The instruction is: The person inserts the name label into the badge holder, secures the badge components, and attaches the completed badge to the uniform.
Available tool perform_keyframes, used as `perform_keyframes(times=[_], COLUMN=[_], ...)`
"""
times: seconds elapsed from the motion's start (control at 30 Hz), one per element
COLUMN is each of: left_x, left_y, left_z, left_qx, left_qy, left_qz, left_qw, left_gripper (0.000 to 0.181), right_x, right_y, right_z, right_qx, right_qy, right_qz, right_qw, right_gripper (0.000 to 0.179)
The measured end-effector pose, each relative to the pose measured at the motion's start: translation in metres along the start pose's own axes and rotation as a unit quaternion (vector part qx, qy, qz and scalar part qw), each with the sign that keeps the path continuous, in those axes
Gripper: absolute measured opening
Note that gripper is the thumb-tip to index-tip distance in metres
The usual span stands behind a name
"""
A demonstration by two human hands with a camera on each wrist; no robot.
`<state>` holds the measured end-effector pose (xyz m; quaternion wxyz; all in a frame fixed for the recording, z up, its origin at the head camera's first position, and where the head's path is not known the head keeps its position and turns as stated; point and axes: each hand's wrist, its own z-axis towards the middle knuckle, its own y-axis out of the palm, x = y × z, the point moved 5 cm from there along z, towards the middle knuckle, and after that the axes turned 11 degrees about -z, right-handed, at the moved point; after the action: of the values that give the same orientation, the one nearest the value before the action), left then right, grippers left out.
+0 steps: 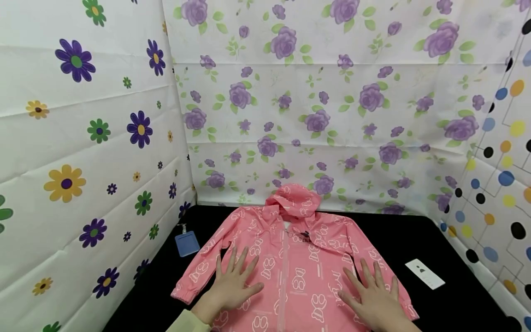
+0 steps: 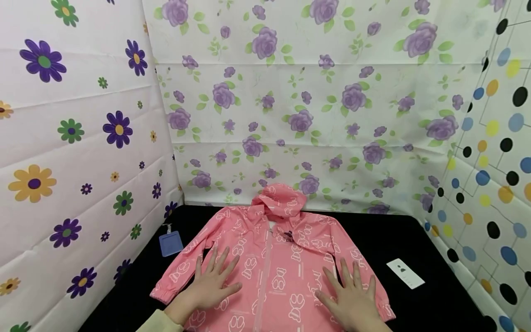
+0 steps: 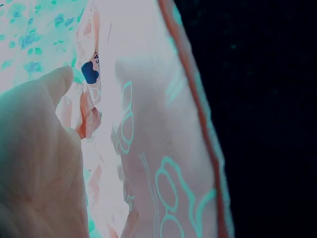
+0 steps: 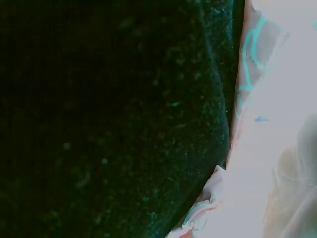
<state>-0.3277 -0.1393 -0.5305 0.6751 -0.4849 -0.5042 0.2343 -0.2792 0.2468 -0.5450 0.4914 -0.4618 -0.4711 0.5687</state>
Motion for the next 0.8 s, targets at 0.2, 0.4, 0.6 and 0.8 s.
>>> perform_keyframes(times=[0.2, 0.4, 0.6, 0.8], left_x=[-0.003, -0.002, -0.008, -0.013], left_y=[-0.002, -0.016, -0.026, -0.036], left_z=[0.0, -0.001, -0.002, -0.002], left_qx=[0.005, 0.017, 0.043, 0.066], left_qy=[0.018, 0.003, 0.011, 0.018], left_qz=[-0.057, -0.122, -0.16, -0.225], left_qw=[0.9982, 0.9924, 0.9861, 0.9719], left_gripper=[0.076, 0.072, 0.065, 0.059], right_x=[0.0, 0.0, -0.002, -0.004], right_y=[-0.003, -0.008, -0.013, -0.02], right_z=[0.004, 0.007, 0.01, 0.011], right_qx=[-0.006, 0.007, 0.014, 0.036], right_qy=[0.0, -0.023, -0.035, -0.043], right_qz=[-0.009, -0.008, 0.009, 0.041], right_qw=[0.9999, 0.9997, 0.9992, 0.9976], right_gripper=[0.085, 0.08, 0.073, 0.058])
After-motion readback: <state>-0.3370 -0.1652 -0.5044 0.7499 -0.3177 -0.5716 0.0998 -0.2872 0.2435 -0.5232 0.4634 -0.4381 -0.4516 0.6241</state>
